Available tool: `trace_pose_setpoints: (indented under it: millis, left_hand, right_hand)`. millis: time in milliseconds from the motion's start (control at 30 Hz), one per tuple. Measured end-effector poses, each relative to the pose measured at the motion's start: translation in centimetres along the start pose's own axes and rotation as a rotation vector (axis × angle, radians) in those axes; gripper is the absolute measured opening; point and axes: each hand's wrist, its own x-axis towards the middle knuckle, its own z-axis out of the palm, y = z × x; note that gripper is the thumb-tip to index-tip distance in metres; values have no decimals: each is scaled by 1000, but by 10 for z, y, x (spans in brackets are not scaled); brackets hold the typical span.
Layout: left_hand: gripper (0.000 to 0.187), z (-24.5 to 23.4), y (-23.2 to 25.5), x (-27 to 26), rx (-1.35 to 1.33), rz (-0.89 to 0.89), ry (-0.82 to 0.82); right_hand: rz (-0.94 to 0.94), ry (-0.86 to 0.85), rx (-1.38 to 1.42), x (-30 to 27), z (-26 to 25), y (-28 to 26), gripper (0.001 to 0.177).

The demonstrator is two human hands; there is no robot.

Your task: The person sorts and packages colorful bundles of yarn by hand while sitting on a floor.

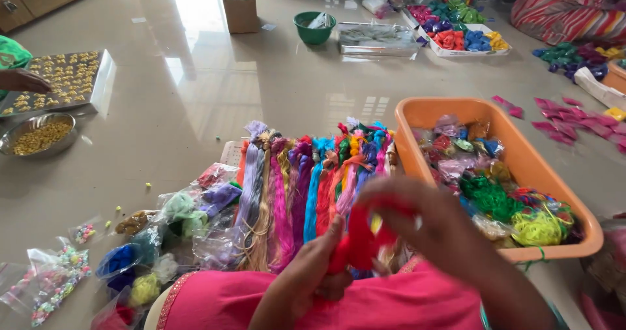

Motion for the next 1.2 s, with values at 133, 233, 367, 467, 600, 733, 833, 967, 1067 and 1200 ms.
trace_pose_setpoints:
  millis: [133, 233, 367, 467, 600, 733, 833, 967, 1067, 1200]
  left_hand:
    - [68, 16, 25, -40, 5, -23, -262]
    - [66, 3, 32, -40, 75, 74, -382]
    - [63, -20, 35, -10, -44, 120, -430]
    - [64, -26, 40, 8, -191, 115, -368]
    - [71, -47, 38, 30, -287, 101, -317]
    - [72, -67, 26, 50, -234, 82, -378]
    - [67, -71, 22, 63, -162, 87, -265]
    - [34, -74, 8, 82, -82, 207, -99]
    - [13, -63, 3, 88, -102, 310, -8]
    - [20, -50, -2, 82, -227, 358, 115]
  right_hand:
    - [-3, 3, 423, 15, 20, 75, 16]
    - [37, -143, 608, 15, 46, 115, 11]
    - [218, -143, 618, 30, 61, 144, 16]
    - [362, -240, 677, 41, 67, 139, 17]
    - [671, -247, 1268, 42, 88, 136, 32]
    - [714, -266, 1211, 48, 94, 138, 33]
    - [698, -294, 1041, 47, 104, 172, 19]
    - [587, -208, 972, 41, 115, 200, 25]
    - [614, -93, 852, 38, 120, 202, 30]
    - [523, -18, 840, 33, 129, 194, 31]
